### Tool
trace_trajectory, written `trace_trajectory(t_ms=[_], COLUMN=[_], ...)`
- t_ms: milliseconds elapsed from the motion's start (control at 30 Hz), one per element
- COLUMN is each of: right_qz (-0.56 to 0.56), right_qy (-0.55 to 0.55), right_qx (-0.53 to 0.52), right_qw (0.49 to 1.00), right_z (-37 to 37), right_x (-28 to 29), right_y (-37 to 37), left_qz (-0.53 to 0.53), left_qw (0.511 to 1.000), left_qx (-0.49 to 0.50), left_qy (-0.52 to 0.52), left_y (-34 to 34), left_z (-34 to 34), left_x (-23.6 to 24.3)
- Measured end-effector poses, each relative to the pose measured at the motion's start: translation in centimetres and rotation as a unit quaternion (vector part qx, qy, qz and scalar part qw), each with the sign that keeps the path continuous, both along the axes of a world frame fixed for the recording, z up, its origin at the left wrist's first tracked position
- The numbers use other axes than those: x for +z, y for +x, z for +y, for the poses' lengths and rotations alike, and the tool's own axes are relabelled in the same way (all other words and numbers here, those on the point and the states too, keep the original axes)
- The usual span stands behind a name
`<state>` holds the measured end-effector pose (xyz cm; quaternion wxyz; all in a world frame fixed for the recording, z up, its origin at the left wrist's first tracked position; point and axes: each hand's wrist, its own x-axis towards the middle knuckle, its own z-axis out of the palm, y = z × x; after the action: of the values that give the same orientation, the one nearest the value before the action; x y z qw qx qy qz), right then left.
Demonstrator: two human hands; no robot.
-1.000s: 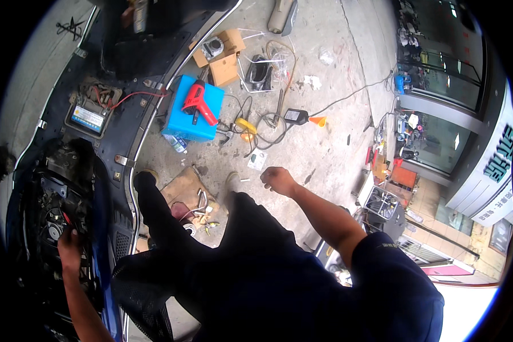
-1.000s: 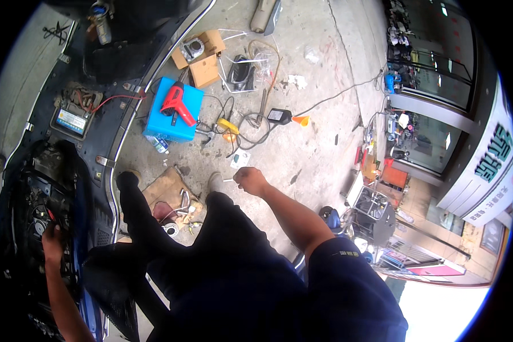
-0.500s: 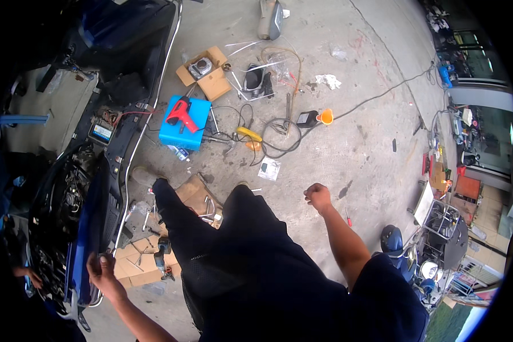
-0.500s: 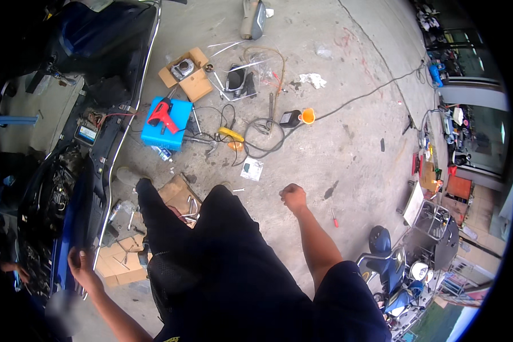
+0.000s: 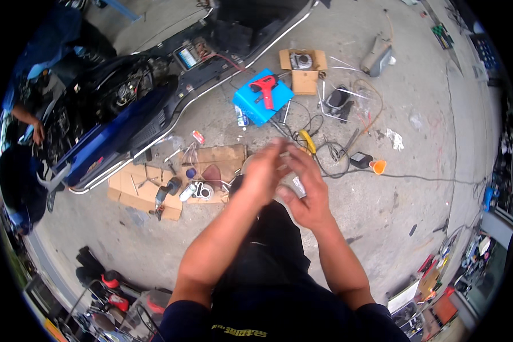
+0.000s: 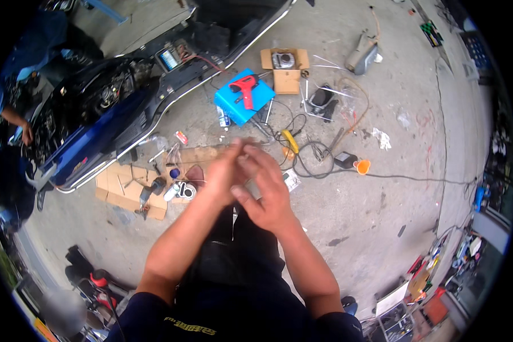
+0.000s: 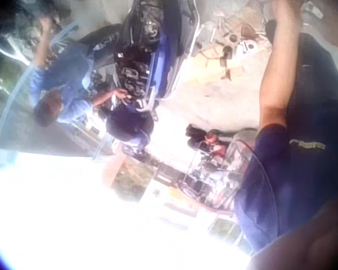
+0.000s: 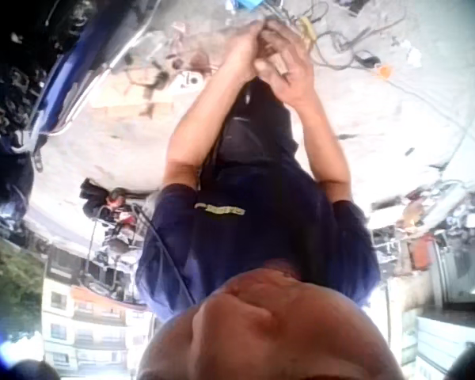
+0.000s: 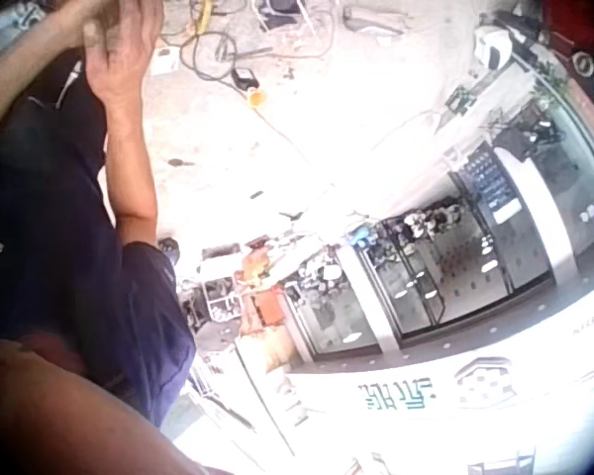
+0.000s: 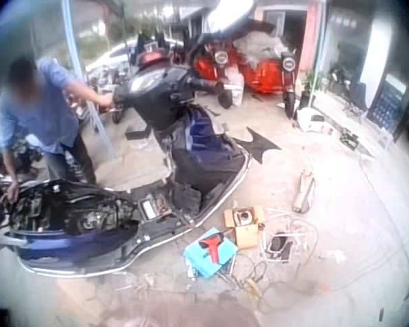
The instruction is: The person works on a blue scooter's internal components, handling wires and a cylindrical part. They move between scooters, remove a part from a white scooter, and return to the blue scooter to connect wires and install the part.
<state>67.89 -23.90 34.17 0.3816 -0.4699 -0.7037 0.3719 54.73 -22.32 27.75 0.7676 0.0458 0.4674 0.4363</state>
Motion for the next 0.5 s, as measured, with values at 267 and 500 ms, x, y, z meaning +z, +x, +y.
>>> trace_trajectory(t_ms=[267,500], right_qz=[-0.108,-0.22], right_qy=[0.105,-0.124], right_qx=[0.026,-0.046], right_qw=[0.988,0.966], right_z=[-1.0,2.5], right_x=[-4.8,-7.7], right_y=[2.2,8.1], left_qz=[-0.257,-0.169], left_qw=[0.966,0.985], left_qx=[0.012,0.018], left_qy=[0.01,-0.005], left_y=[7.2,4.1], left_z=[-3.6,-1.1], left_x=[0.1,1.1])
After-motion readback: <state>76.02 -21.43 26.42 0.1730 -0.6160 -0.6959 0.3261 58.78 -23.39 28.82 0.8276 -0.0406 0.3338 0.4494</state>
